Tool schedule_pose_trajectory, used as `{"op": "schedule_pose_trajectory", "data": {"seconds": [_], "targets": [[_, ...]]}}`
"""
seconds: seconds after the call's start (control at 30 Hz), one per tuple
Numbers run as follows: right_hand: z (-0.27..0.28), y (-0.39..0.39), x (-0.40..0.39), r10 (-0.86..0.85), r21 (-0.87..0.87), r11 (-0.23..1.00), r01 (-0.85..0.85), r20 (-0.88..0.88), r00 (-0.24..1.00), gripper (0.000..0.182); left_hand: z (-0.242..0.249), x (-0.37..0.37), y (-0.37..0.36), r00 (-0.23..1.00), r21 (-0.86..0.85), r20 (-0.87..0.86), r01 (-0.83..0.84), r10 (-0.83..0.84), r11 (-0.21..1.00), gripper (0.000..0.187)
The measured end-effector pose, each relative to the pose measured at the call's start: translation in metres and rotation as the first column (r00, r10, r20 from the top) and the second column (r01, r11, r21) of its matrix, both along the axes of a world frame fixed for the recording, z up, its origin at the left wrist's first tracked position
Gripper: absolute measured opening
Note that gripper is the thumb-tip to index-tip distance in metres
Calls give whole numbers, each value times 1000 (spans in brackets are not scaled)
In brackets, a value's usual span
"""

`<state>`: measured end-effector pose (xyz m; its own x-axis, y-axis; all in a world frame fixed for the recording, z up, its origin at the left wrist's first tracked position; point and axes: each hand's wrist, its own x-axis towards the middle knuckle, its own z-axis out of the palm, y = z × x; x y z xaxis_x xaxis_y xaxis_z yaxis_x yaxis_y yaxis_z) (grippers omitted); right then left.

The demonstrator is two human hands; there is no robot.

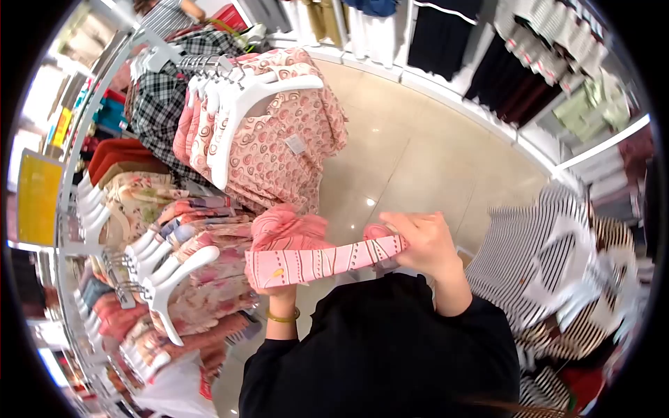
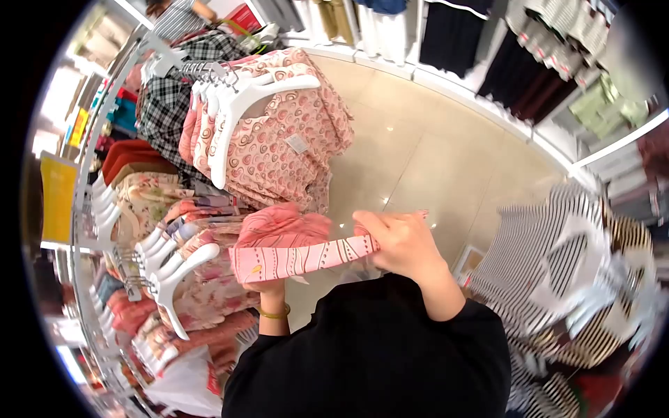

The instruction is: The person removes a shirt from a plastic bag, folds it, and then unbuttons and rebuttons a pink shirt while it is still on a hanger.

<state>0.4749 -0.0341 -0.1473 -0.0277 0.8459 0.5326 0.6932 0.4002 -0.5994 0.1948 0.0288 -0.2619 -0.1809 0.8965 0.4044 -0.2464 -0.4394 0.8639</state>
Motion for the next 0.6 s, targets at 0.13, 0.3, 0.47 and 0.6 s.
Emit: {"op": "schedule_pose_trajectory", "data": {"seconds": [0.13,0.3,0.47,0.6], "targets": [[-40,58,63,-100,63,994,86,261,960,39,23,47,-6,666,429,-403,-469,628,772,55],[-44,106,100,-176,201,972,125,265,948,35,63,88,-20,430,400,-572,-597,699,695,68],[-62,144,110,-15,30,999,13,58,998,36,76,79,-20,237,423,-528,-759,815,495,46],[-75,159,106,243,-210,949,-235,13,970,40,58,63,-39,72,510,-628,-713,775,481,40]]}}
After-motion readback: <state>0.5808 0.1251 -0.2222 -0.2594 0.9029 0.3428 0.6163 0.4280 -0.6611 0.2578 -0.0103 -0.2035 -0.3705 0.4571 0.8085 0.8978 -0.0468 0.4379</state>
